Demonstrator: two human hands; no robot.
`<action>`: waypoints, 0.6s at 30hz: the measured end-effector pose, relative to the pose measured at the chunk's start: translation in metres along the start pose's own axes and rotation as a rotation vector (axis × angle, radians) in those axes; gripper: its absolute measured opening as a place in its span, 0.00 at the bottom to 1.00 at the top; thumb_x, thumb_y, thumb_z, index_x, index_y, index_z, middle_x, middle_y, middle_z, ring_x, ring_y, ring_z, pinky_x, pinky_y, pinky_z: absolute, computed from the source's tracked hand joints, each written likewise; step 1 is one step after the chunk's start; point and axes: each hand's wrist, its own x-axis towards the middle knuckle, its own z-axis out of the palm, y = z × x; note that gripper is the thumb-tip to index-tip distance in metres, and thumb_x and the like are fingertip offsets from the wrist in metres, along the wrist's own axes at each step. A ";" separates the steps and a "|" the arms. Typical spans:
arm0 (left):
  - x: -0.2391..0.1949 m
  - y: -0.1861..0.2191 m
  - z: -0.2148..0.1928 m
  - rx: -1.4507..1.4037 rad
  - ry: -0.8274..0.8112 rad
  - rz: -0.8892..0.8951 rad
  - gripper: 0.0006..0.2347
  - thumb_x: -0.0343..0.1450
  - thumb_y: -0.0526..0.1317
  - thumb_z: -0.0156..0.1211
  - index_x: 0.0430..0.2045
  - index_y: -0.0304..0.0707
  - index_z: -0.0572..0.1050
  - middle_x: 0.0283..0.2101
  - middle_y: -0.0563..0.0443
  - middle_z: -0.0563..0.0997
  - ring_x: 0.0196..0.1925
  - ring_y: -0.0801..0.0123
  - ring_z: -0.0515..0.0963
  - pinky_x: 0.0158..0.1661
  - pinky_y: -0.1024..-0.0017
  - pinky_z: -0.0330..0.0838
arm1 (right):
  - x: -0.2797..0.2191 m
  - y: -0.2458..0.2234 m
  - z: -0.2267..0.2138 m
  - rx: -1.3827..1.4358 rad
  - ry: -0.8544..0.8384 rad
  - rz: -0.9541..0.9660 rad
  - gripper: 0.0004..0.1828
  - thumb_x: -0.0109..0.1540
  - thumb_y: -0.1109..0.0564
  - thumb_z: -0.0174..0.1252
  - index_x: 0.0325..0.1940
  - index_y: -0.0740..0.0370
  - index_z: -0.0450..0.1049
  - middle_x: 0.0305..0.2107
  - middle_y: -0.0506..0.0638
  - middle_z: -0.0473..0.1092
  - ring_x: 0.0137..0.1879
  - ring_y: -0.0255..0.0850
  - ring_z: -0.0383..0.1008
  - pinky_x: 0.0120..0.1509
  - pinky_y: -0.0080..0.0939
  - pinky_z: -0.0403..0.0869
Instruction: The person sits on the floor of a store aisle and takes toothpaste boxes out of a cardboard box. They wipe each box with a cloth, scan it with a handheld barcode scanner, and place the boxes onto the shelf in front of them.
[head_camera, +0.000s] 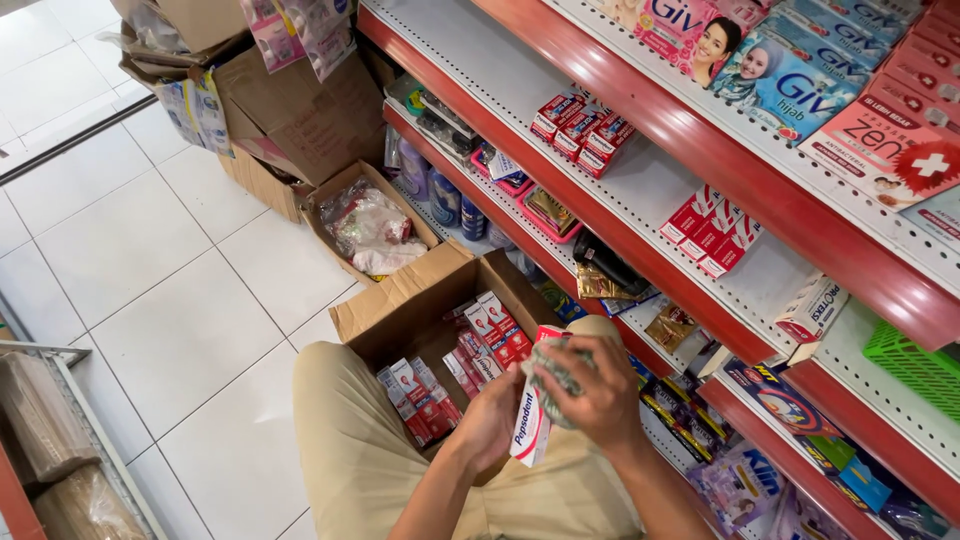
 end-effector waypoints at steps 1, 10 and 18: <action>-0.001 0.000 0.001 0.004 -0.003 0.000 0.23 0.80 0.51 0.34 0.63 0.36 0.67 0.58 0.40 0.76 0.58 0.65 0.80 0.59 0.65 0.76 | 0.011 -0.001 -0.005 -0.002 0.004 0.000 0.23 0.51 0.53 0.76 0.48 0.58 0.78 0.36 0.51 0.72 0.39 0.44 0.73 0.40 0.46 0.74; -0.018 0.022 0.025 -0.232 -0.171 0.196 0.35 0.75 0.65 0.26 0.75 0.47 0.53 0.73 0.54 0.66 0.70 0.66 0.70 0.68 0.65 0.63 | 0.048 -0.024 -0.017 0.046 0.029 0.112 0.21 0.57 0.54 0.71 0.53 0.58 0.77 0.39 0.52 0.71 0.45 0.47 0.75 0.47 0.47 0.75; -0.025 0.020 0.011 -0.279 -0.272 0.201 0.40 0.73 0.71 0.24 0.73 0.44 0.59 0.67 0.38 0.66 0.66 0.51 0.69 0.66 0.54 0.61 | -0.005 -0.044 -0.007 0.062 -0.223 -0.042 0.19 0.53 0.53 0.71 0.47 0.50 0.79 0.39 0.43 0.73 0.44 0.40 0.74 0.47 0.45 0.71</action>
